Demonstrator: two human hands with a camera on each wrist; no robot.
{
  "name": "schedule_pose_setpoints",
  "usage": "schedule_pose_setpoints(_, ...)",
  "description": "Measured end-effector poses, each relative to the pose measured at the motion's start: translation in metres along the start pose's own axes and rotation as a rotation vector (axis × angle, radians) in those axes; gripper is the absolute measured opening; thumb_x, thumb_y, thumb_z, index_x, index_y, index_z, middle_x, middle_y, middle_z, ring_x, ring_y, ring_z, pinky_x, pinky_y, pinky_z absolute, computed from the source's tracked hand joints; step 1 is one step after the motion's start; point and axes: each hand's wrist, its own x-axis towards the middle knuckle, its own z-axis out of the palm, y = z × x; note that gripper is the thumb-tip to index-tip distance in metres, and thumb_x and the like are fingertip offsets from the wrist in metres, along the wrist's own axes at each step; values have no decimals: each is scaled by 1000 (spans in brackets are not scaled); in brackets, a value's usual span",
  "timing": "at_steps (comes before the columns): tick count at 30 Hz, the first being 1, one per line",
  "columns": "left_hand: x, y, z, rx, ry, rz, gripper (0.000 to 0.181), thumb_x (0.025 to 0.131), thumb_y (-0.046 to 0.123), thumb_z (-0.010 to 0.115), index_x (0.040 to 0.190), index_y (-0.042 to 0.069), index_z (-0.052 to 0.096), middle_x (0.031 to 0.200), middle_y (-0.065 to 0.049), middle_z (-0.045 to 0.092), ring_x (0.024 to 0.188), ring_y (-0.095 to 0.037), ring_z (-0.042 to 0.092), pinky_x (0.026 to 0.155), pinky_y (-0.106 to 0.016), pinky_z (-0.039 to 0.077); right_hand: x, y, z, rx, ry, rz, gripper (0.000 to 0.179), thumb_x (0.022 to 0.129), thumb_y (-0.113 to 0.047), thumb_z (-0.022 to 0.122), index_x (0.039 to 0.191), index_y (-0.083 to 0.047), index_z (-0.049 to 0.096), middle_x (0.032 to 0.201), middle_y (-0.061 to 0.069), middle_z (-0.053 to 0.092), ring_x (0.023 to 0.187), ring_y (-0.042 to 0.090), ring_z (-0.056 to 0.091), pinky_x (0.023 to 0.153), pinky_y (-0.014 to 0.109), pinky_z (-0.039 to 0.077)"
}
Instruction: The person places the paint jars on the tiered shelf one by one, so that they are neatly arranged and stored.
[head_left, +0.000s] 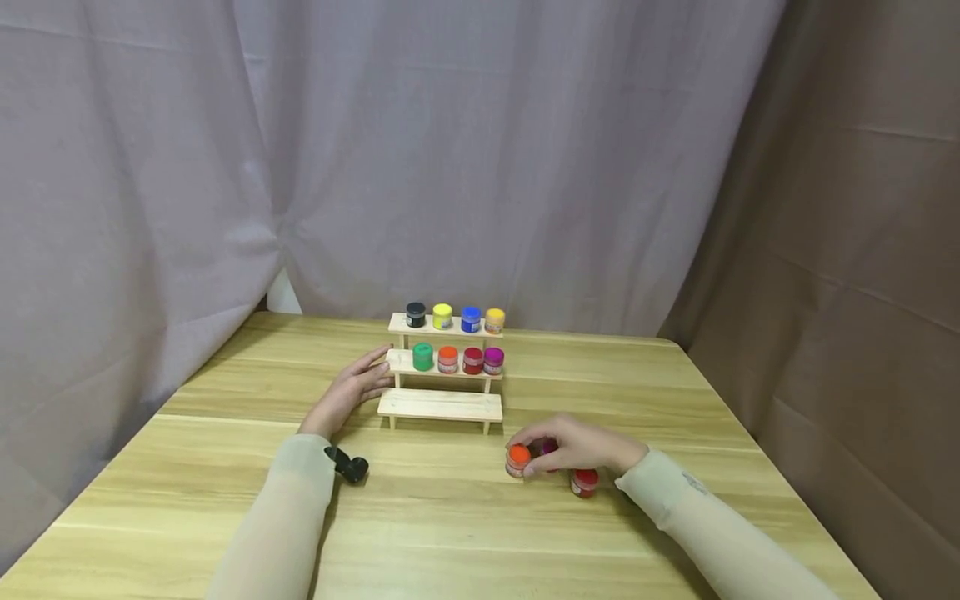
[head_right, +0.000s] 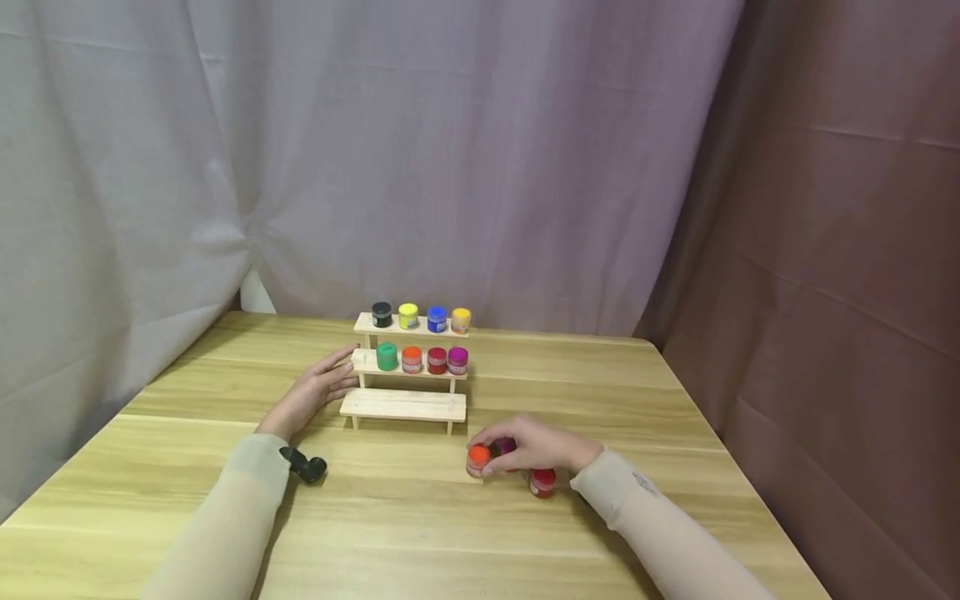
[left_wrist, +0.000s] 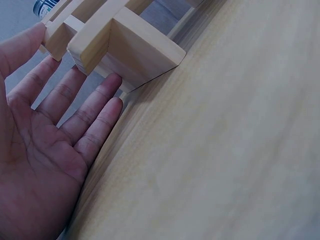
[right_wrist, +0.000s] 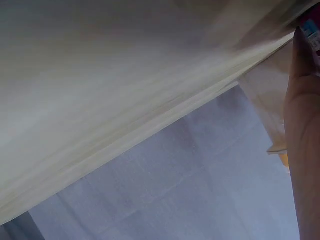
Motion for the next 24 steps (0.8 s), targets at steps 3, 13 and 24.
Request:
schedule_pose_setpoints(3, 0, -1, 0, 3, -8, -4, 63, 104, 34, 57, 159, 18, 32, 156, -19, 38, 130, -37, 51, 112, -47, 41, 7, 5, -1, 25, 0, 56, 40, 93, -29, 74, 130, -17, 68, 117, -11, 69, 100, 8, 63, 87, 29, 56)
schedule_pose_setpoints(13, 2, 1, -3, 8, 1, 2, 62, 103, 36, 57, 159, 22, 34, 156, -19, 37, 131, -38, 50, 112, -47, 40, 21, 10, -8, 49, -7, 107, 37, 90, -33, 78, 125, -22, 70, 115, -14, 70, 106, 9, 65, 95, 32, 54)
schedule_pose_setpoints(24, 0, -1, -1, 1, -3, -13, 62, 102, 36, 59, 158, 23, 34, 156, -19, 37, 131, -36, 51, 112, -45, 42, 26, 8, -10, 141, 21, 161, 39, 90, -32, 78, 126, -17, 70, 116, -12, 70, 111, 11, 66, 98, 32, 53)
